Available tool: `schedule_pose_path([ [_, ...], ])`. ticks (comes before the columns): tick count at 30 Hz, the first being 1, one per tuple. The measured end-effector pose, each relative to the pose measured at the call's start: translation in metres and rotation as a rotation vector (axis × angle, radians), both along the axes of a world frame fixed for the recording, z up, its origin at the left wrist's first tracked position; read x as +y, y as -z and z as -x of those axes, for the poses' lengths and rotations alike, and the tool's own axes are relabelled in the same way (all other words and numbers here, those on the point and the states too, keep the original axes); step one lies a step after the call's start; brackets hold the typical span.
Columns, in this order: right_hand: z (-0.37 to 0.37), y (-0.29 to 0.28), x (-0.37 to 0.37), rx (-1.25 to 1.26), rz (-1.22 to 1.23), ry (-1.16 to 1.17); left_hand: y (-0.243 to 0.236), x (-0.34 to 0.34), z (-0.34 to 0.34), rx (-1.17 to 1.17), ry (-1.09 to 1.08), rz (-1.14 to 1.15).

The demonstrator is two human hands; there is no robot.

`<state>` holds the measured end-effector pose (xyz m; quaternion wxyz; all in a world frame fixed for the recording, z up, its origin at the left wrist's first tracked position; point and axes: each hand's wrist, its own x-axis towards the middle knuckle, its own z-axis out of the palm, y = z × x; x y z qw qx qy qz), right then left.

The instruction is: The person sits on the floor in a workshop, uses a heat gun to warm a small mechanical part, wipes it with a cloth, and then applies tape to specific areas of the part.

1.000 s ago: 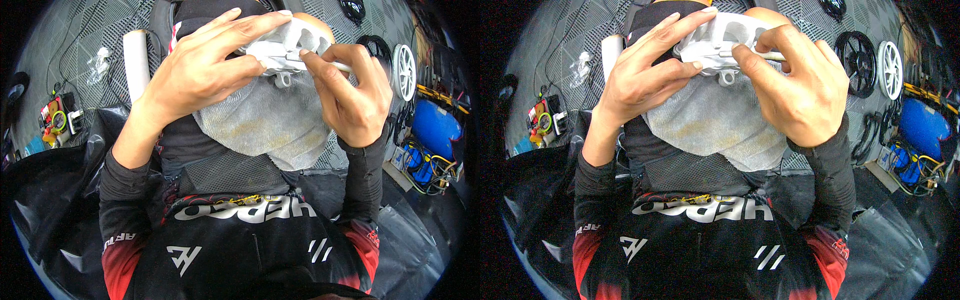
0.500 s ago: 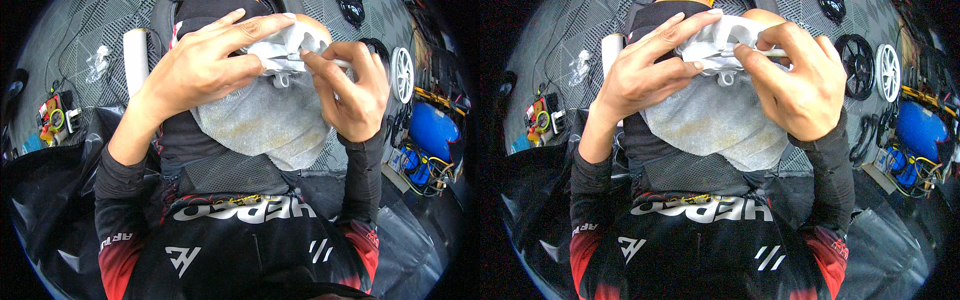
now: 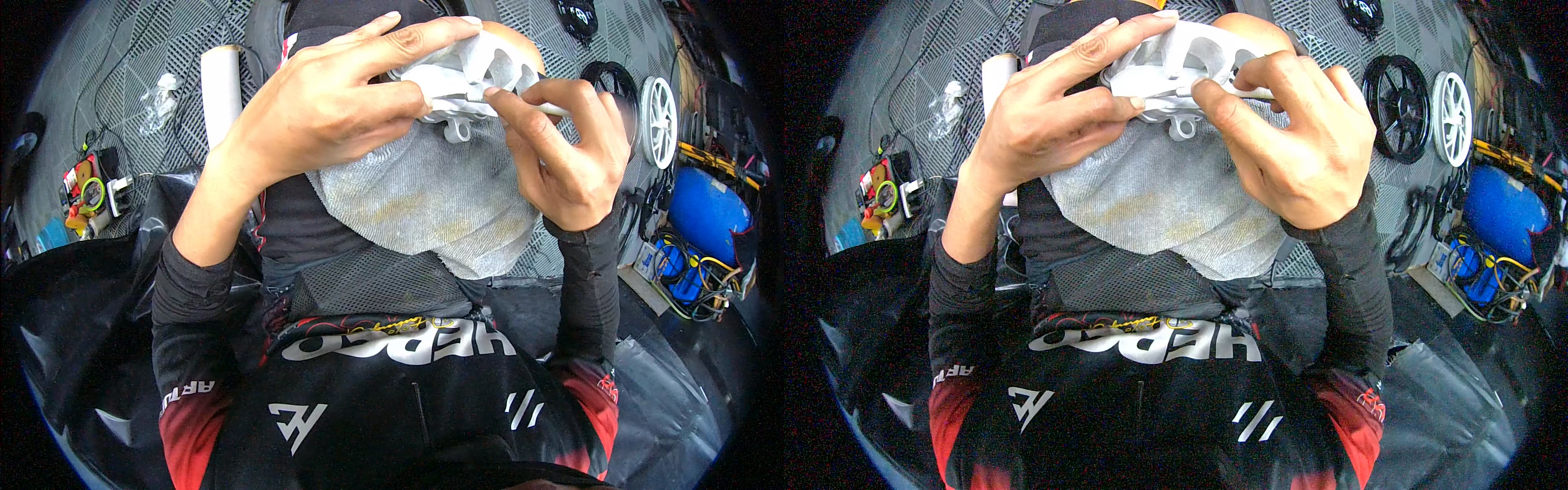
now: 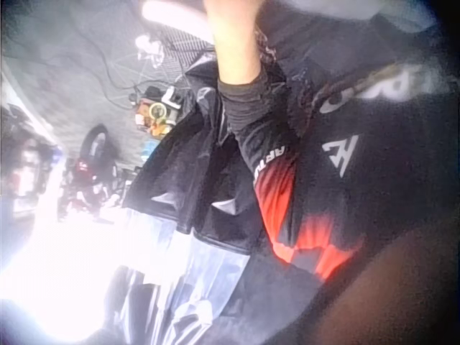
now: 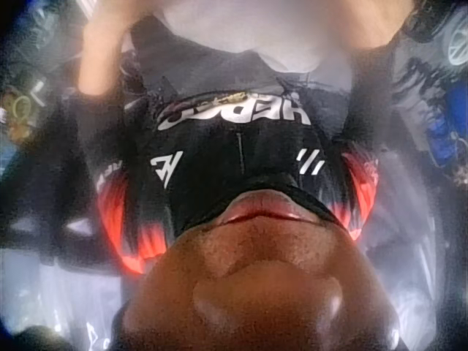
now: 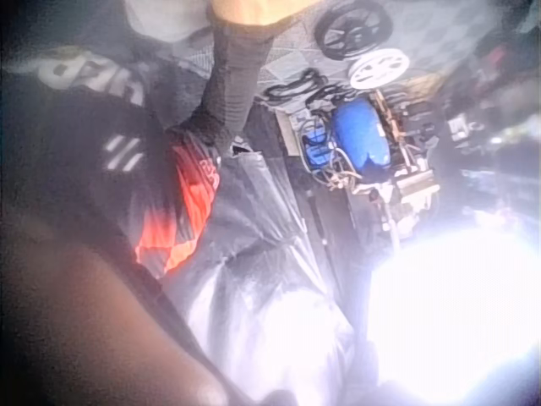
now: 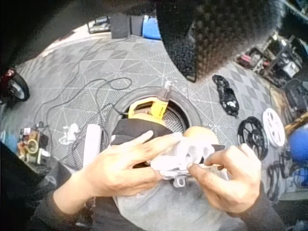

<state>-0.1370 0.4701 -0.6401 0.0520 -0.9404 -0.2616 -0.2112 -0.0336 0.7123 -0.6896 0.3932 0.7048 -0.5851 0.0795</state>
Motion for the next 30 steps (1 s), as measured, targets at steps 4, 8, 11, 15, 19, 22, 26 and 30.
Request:
schedule_pose_path([
  [4,0.009,0.001,-0.006,0.02,-0.005,0.019,0.0,-0.001,-0.004,0.048,0.046,0.02],
  [8,0.007,0.011,-0.006,-0.008,-0.122,0.037,0.003,-0.001,-0.007,0.069,0.055,0.031],
  [11,0.007,0.018,0.002,-0.051,-0.15,0.062,-0.004,0.001,-0.009,0.096,0.047,-0.025],
  [15,0.008,0.022,0.003,-0.055,-0.12,0.061,0.009,0.001,-0.016,0.044,0.073,0.002],
  [19,0.01,0.017,-0.002,-0.023,-0.114,0.043,0.009,0.003,-0.017,0.015,0.081,-0.009],
  [22,0.007,0.015,-0.002,-0.021,-0.126,0.048,0.006,0.002,-0.017,0.016,0.08,-0.005],
  [26,0.004,0.02,0.005,-0.029,-0.154,0.059,0.004,0.001,-0.016,0.029,0.087,-0.003],
  [30,0.011,0.018,0.002,0.021,-0.148,0.073,0.001,-0.001,-0.014,0.109,0.084,0.019],
])
